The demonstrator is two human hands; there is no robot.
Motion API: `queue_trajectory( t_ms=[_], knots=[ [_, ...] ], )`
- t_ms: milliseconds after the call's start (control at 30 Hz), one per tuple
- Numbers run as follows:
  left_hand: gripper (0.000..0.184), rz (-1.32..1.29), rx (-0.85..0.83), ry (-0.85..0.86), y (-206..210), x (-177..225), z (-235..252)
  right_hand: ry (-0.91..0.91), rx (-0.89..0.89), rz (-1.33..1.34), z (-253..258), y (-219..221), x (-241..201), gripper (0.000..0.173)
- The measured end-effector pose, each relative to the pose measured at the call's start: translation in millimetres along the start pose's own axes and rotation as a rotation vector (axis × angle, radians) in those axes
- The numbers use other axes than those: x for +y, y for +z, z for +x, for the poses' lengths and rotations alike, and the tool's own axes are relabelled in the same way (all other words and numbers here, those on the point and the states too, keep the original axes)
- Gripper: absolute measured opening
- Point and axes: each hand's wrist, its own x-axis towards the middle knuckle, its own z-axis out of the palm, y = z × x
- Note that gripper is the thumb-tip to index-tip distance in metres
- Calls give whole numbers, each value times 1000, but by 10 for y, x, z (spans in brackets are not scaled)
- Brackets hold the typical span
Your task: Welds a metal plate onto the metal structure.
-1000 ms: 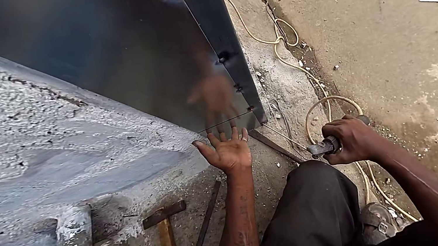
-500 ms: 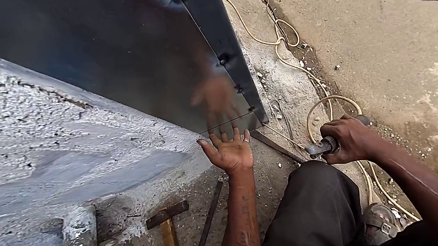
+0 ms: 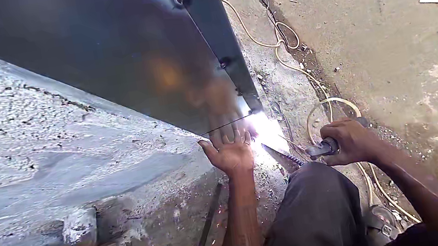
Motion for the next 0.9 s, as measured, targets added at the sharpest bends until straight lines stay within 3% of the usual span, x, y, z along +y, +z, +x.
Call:
queue_trajectory(
  t_ms=[67, 200, 267, 300, 467, 567, 700, 900],
  knots=[
    [79, 49, 3, 42, -2, 7, -39, 37, -47, -26, 2, -26, -31, 44],
    [55, 232, 49, 249, 56, 68, -196, 302, -266, -34, -30, -245, -156, 51],
    [51, 234, -8, 285, 69, 94, -204, 405, -374, -70, -47, -369, -199, 60],
    [45, 211, 58, 293, 106, 80, -219, 451, -422, -112, -35, -396, -214, 61],
    [61, 157, -27, 201, -24, 58, -134, 270, -258, -30, -66, -296, -159, 50],
    [79, 152, -127, 34, -125, 34, -35, 81, -92, 15, -53, -173, -42, 44],
    [84, 109, -194, 64, -155, 8, 25, 133, -181, -42, -26, -210, -88, 47],
    [86, 169, -43, 3, -77, 41, -15, 82, -111, -36, -22, -195, -95, 47]
  ],
)
